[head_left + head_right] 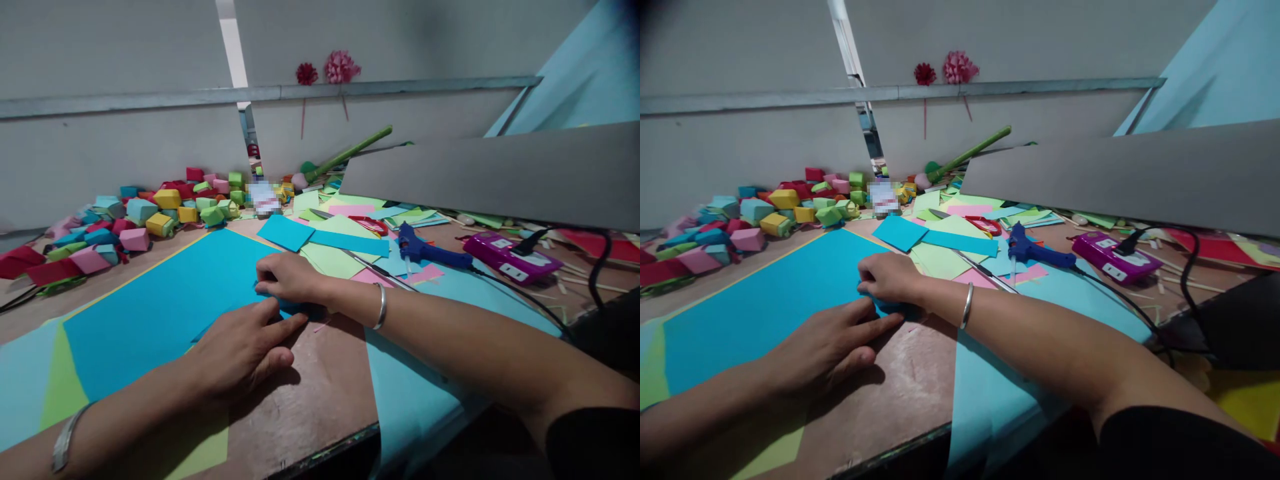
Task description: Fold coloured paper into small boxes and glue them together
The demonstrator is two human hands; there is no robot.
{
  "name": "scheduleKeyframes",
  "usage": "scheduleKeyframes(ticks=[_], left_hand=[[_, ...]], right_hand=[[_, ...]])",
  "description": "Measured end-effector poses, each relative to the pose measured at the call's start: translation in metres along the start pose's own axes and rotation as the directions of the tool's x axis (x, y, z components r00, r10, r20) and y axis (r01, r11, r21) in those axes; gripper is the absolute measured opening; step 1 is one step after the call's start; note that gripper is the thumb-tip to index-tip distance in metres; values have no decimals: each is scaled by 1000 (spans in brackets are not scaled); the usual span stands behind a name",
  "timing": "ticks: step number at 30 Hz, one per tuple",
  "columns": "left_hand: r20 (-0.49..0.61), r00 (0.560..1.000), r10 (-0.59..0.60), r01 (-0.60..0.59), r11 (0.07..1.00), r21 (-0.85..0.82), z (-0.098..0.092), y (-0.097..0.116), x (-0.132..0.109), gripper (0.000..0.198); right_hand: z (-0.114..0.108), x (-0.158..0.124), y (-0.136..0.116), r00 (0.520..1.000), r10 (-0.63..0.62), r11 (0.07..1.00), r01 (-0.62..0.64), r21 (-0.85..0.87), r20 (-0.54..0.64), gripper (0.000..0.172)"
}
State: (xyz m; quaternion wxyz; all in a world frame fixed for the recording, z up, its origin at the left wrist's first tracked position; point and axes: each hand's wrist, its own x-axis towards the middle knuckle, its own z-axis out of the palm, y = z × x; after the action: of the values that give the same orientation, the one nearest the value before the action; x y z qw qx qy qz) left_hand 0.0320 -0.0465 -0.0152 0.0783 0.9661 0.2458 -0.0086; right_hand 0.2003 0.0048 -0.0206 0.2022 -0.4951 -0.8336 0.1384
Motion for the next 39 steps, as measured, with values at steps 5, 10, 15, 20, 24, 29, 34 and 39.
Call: scheduleKeyframes(ticks=[5, 10, 15, 20, 24, 29, 34, 39], left_hand=[[26, 999, -41, 41, 999, 8, -4, 12, 4, 70], [-4, 993, -122, 122, 993, 10, -7, 28, -11, 46], [-25, 983, -184, 186, 975, 121, -3, 34, -27, 47], [-70, 960, -272, 281, 934, 223, -2, 20, -57, 38], [-18, 938, -346, 337, 899, 279, -3, 8, -81, 37], [37, 899, -437, 411, 867, 282, -9, 0, -101, 37], [-192, 860, -472, 497, 861, 106, -34, -11, -93, 45], [-393, 715, -578, 412, 803, -431, -54, -31, -49, 73]], right_hand=[[0, -2, -6, 998, 62, 995, -63, -77, -5, 13], [10, -8, -15, 996, 60, 977, -74, -203, -71, 11], [18, -9, -20, 997, -13, 948, -11, -317, -73, 13], [18, -8, -21, 997, -25, 937, 0, -349, -69, 13], [18, -8, -19, 998, -19, 949, -3, -314, -66, 10], [19, -9, -17, 996, -10, 983, -7, -185, -93, 8], [9, -2, -10, 987, 20, 995, -5, 97, -157, 14], [-9, 1, -5, 953, 94, 924, 24, 381, -288, 18]])
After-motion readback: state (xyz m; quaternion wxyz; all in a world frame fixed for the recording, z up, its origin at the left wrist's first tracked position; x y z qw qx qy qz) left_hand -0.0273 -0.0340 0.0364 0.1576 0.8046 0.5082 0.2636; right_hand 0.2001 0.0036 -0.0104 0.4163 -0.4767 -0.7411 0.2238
